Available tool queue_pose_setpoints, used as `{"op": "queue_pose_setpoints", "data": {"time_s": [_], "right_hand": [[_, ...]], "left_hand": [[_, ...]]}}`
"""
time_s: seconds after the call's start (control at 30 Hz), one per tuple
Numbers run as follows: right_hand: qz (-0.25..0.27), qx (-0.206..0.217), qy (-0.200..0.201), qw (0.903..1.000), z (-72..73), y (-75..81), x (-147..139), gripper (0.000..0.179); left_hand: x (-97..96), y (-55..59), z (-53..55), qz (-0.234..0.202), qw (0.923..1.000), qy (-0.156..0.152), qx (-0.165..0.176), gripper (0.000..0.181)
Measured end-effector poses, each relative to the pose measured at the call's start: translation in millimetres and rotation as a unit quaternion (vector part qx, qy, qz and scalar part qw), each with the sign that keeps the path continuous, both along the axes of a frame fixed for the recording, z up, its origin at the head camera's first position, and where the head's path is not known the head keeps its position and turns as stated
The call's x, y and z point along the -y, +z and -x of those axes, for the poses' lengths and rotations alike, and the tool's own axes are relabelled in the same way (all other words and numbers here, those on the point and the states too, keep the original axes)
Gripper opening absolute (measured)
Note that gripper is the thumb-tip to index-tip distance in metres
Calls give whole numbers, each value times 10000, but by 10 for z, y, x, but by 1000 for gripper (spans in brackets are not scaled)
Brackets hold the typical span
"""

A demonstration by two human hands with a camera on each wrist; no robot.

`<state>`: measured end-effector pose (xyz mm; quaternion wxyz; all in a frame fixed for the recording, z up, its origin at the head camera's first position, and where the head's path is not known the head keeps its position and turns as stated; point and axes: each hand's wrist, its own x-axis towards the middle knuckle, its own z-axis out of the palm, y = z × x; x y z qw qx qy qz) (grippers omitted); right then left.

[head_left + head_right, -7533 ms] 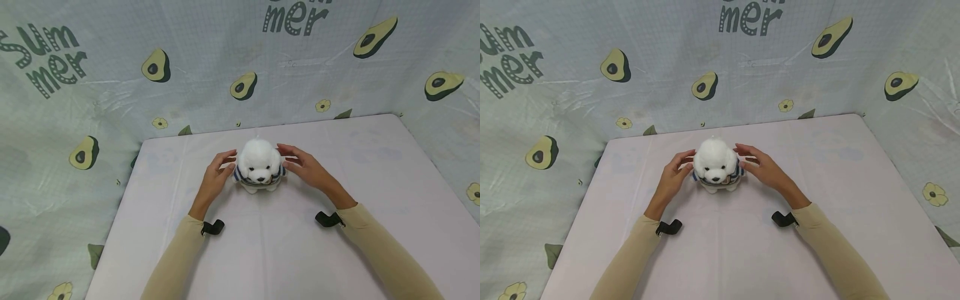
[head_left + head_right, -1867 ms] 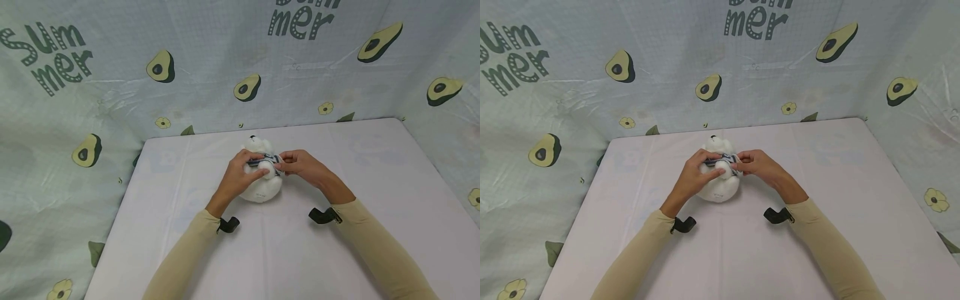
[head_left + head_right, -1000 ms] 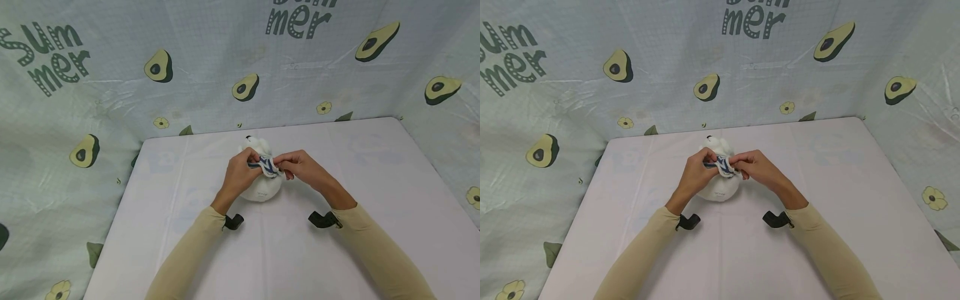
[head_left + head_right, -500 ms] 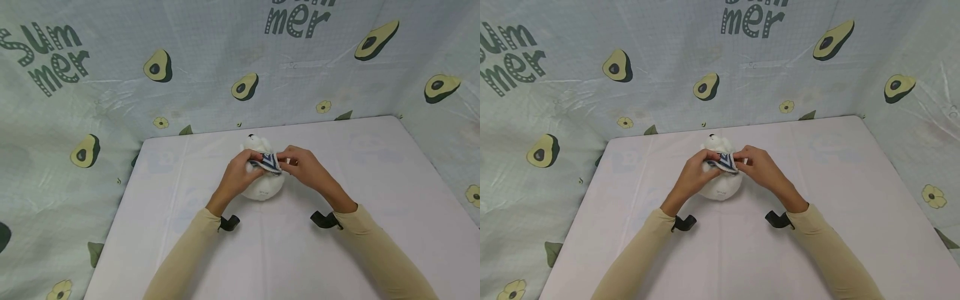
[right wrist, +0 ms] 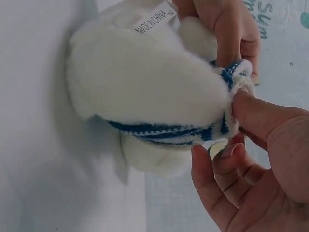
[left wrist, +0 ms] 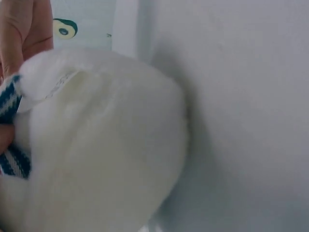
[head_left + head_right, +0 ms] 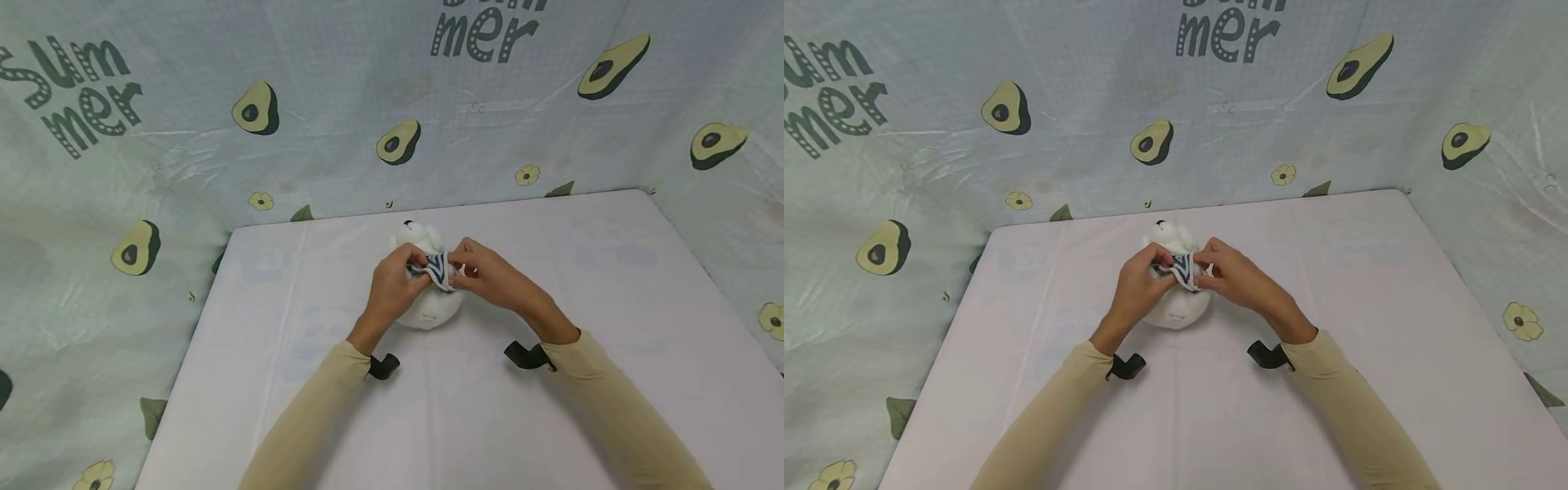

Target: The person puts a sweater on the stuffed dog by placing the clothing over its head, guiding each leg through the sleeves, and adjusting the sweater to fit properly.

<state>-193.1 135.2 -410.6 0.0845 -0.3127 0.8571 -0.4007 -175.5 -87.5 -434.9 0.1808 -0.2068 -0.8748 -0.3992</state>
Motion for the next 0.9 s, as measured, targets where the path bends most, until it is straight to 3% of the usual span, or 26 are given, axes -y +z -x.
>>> {"op": "queue_pose_setpoints", "data": {"time_s": [0.07, 0.17, 0.37, 0.5, 0.67, 0.8, 0.9], "right_hand": [[-33, -31, -23, 10000, 12, 3, 10, 23], [-43, -65, -107, 9999, 25, 10, 8, 20], [3, -8, -223, 9998, 57, -29, -45, 18], [170, 172, -307, 9992, 95, -75, -99, 20], [583, 673, -359, 9954, 136, -132, -149, 22], [701, 839, -371, 9933, 141, -144, -162, 23], [625, 737, -364, 9947, 123, -113, -166, 26]], "left_hand": [[-24, 12, -1, 2, 10000, 81, -16, 23], [-33, 36, -5, 58, 10000, -37, -27, 21], [47, 54, 5, 543, 9950, -795, -247, 17], [133, 45, 22, 1220, 9845, -1158, -492, 18], [220, 49, 18, 1912, 9704, -1315, -665, 16], [212, 85, 5, 2469, 9573, -1191, -914, 13], [138, 95, -17, 2739, 9457, -1028, -1418, 21]]}}
